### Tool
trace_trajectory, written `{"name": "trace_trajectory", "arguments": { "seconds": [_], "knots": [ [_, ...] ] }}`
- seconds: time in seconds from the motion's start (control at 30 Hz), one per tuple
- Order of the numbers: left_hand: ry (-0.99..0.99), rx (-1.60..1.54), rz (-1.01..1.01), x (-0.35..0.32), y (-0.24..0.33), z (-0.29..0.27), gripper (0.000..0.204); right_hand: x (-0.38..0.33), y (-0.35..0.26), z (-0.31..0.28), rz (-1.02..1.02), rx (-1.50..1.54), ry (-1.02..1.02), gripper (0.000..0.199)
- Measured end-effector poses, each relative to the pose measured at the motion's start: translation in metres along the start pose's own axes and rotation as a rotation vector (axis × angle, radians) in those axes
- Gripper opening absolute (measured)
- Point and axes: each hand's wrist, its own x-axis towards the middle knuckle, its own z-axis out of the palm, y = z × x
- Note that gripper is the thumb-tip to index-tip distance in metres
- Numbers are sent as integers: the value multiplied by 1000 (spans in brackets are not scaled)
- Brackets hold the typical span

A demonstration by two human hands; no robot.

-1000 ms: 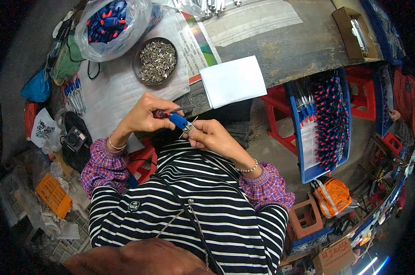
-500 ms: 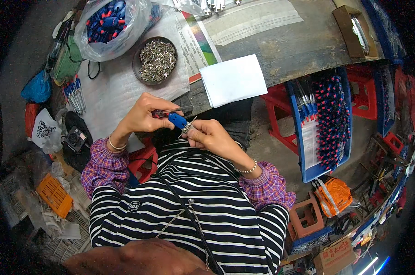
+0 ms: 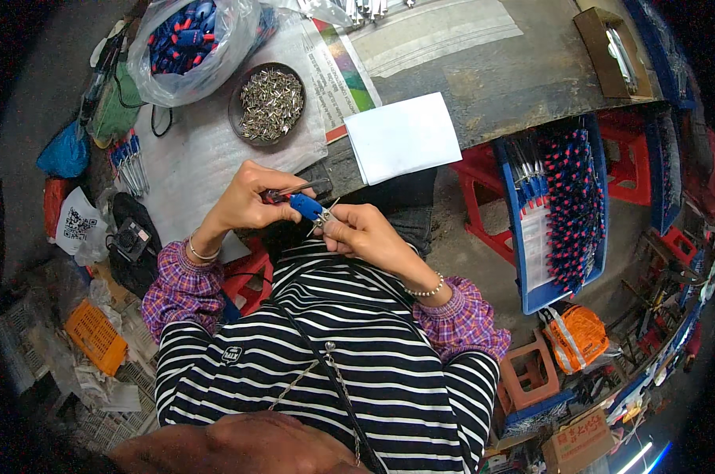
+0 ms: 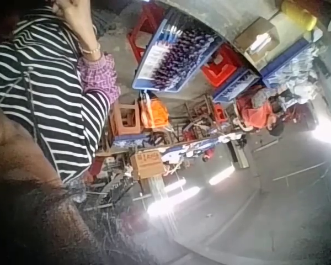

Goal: The recorder is assembling small blue and red plastic components and metal pins at a manual workstation.

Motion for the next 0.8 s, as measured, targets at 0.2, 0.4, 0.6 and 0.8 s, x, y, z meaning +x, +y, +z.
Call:
{"name": "trace_trajectory", "arguments": {
  "seconds": [0.2, 0.4, 0.6, 0.8],
  "knots": [
    [-36, 12, -9, 3, 3, -2, 34, -1, -1, -2, 10, -6, -4, 21],
    [-63, -2, -13, 4, 2, -2, 34, -2, -3, -3, 23, -45, -8, 19],
    [-30, 6, 24, 2, 1, -1, 35, -1, -2, -2, 22, -47, -8, 20],
    [-66, 1, 2, 3, 4, -4, 35, 0, 2, -3, 16, 11, -59, 21]
  ]
}}
